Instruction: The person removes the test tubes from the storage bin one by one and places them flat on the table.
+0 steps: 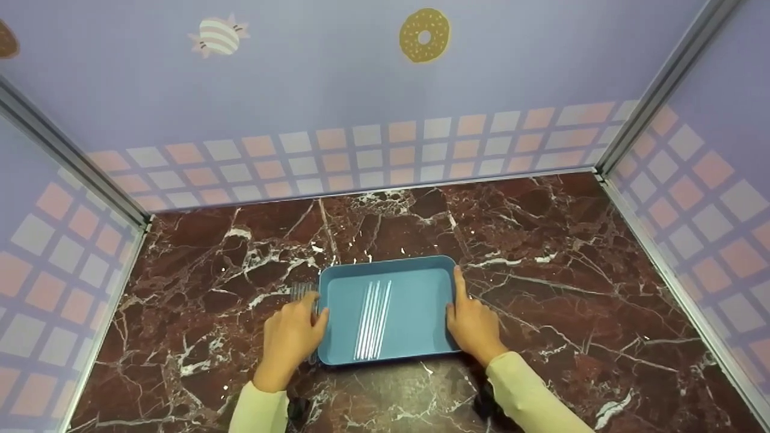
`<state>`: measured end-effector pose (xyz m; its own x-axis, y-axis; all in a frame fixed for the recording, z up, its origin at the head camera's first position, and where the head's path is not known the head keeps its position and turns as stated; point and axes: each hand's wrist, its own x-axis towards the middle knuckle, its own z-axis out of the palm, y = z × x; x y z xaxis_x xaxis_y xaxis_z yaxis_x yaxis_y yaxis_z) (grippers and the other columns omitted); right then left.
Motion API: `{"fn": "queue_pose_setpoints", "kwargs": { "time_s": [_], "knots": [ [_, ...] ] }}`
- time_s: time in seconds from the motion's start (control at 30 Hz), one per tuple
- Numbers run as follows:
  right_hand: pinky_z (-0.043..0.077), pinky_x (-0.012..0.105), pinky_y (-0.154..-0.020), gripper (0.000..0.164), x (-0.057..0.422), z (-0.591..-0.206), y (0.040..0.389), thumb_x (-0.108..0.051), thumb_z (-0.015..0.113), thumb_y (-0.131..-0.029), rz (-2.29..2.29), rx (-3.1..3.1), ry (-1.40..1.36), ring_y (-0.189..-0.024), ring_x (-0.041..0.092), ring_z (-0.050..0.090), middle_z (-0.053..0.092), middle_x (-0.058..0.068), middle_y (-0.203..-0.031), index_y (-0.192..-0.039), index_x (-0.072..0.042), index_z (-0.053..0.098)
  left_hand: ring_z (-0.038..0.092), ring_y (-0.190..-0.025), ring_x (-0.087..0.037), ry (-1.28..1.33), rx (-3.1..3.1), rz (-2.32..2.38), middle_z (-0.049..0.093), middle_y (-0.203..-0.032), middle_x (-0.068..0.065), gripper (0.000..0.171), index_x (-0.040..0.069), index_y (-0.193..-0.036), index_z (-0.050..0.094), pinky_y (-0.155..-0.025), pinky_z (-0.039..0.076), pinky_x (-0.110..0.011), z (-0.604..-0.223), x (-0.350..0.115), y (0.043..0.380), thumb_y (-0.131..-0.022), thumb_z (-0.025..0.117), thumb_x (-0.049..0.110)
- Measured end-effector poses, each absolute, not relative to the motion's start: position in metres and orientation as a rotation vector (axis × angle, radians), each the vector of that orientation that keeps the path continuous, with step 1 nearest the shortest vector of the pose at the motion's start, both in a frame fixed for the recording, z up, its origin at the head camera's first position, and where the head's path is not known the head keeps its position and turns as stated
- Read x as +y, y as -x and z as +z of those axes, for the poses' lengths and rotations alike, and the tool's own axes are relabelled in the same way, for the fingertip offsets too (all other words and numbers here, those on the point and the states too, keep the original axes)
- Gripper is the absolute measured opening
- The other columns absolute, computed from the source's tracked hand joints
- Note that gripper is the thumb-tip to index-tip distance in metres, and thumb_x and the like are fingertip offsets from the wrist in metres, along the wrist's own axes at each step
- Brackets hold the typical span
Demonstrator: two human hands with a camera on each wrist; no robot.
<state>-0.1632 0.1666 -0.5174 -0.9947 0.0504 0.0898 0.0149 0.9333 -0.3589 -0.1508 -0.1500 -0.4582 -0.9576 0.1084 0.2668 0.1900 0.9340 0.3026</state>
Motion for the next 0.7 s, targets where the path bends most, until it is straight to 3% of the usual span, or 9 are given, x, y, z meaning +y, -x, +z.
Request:
{"fn": "queue_pose_setpoints", "kwargs": {
  "time_s": [0.47,0.7],
  "knots": [
    [0.038,0.042,-0.043,0.073,0.168,-0.517,0.163,-0.027,0.058,-0.092,0.552,-2.985,0.047,-0.047,0.026,0.052,0.061,0.014,-0.060,-0.155,-0.016,0.021,0.037,-0.041,-0.011,0.235,-2.848,-0.511,0.052,-0.053,0.004,0.027,0.007,-0.105,0.070,-0.038,0.027,-0.025,-0.459,-0.139,0.152,-0.085,0.070,0.025],
    [0.032,0.036,-0.041,0.074,0.167,-0.516,0.163,-0.026,0.057,-0.093,0.573,-3.004,0.026,-0.042,0.021,0.045,0.053,0.008,-0.054,-0.155,-0.015,0.018,0.039,-0.043,-0.012,0.245,-2.833,-0.498,0.051,-0.054,0.004,0.026,0.009,-0.105,0.070,-0.039,0.029,-0.027,-0.460,-0.135,0.152,-0.084,0.071,0.025]
  ]
}}
